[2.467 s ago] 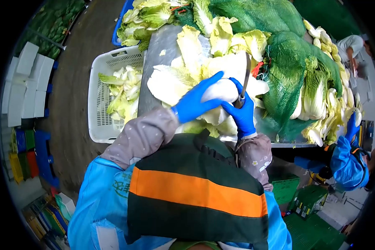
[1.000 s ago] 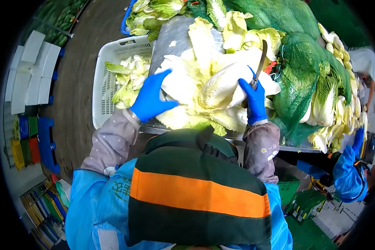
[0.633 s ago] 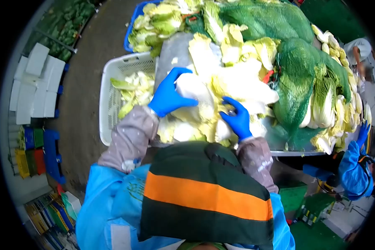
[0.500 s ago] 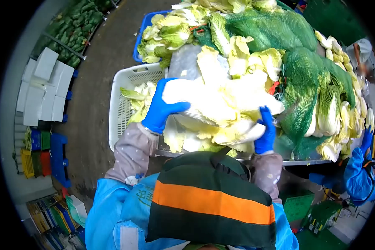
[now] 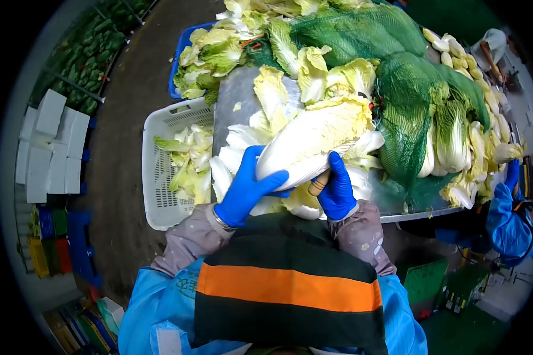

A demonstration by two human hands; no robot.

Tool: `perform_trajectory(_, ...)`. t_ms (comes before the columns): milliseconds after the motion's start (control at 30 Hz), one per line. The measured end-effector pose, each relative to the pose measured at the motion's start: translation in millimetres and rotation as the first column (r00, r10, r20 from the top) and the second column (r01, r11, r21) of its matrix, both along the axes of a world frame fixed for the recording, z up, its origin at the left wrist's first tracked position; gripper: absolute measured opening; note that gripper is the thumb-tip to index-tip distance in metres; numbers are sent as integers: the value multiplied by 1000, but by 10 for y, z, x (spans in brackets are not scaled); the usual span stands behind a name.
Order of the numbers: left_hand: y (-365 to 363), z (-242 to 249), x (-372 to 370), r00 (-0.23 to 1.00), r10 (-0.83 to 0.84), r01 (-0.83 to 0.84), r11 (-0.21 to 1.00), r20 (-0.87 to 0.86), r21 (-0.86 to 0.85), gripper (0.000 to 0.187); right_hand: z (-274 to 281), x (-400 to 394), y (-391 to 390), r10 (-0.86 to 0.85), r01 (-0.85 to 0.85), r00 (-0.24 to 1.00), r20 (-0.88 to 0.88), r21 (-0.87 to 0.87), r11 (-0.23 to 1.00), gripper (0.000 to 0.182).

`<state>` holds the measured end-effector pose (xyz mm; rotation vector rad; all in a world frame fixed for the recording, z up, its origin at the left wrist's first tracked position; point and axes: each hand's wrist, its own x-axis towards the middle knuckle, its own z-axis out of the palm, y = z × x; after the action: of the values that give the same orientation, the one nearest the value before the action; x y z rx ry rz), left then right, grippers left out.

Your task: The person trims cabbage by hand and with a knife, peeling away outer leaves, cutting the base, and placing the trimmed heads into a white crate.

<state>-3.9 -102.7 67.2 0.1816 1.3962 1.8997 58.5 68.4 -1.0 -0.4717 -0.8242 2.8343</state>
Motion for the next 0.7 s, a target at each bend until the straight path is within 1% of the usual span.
perform_trajectory(33,-13,22,7,997,-36,32,998,-66,-56,55,31,29,-18,-21,21,1000,-14,-1,1000,53)
perform_trajectory(67,-12,23,30,953,-56,-3,981,-298,-195,53,-17,45,-8,9,-9,1000,-4,-38,999,53)
perform_trajectory(100,-9,22,53,853,-111,-67,946,-510,-318,50,-85,48,8,38,-37,999,2,-77,996,53)
perform_trajectory(133,-5,28,69,705,-193,-157,896,-682,-416,48,-121,50,16,65,-64,998,7,-116,991,53)
perform_trajectory(167,2,38,85,846,-153,-92,902,-511,-422,43,-132,58,12,27,-25,999,33,-48,999,53)
perform_trajectory(267,-54,-20,85,917,-240,15,819,-319,-574,39,-34,111,44,113,-94,984,139,-137,986,53)
perform_trajectory(333,-19,-100,76,780,-129,-202,874,-612,-442,33,23,125,10,111,-89,988,109,-190,978,53)
perform_trajectory(400,17,-154,38,554,5,-373,895,-832,-244,28,33,115,-31,119,-103,991,59,-226,969,53)
perform_trajectory(433,-12,-79,-14,777,120,-351,898,-618,-266,27,-14,126,-22,167,-153,984,58,-196,969,53)
perform_trajectory(467,-30,55,-95,836,256,-353,928,-485,-118,25,-95,146,0,215,-202,975,59,-166,965,54)
perform_trajectory(500,-49,150,-230,803,337,-420,905,-492,-67,27,-139,166,7,263,-253,963,64,-136,958,54)
perform_trajectory(533,-76,272,-352,805,388,-436,900,-449,-4,35,-103,174,-21,266,-261,963,38,-92,961,55)
perform_trajectory(567,-100,335,-463,766,473,-498,865,-436,64,42,-29,182,-68,269,-268,963,14,-48,962,55)
perform_trajectory(600,-115,395,-548,708,568,-580,807,-419,113,43,25,194,-94,272,-272,962,-11,-4,962,56)
perform_trajectory(667,-301,282,-810,678,680,-648,732,-279,210,43,25,218,-81,284,-285,958,-43,-25,958,59)
perform_trajectory(700,-311,205,-848,668,678,-643,733,-307,221,42,7,228,-56,288,-290,956,-56,-46,956,60)
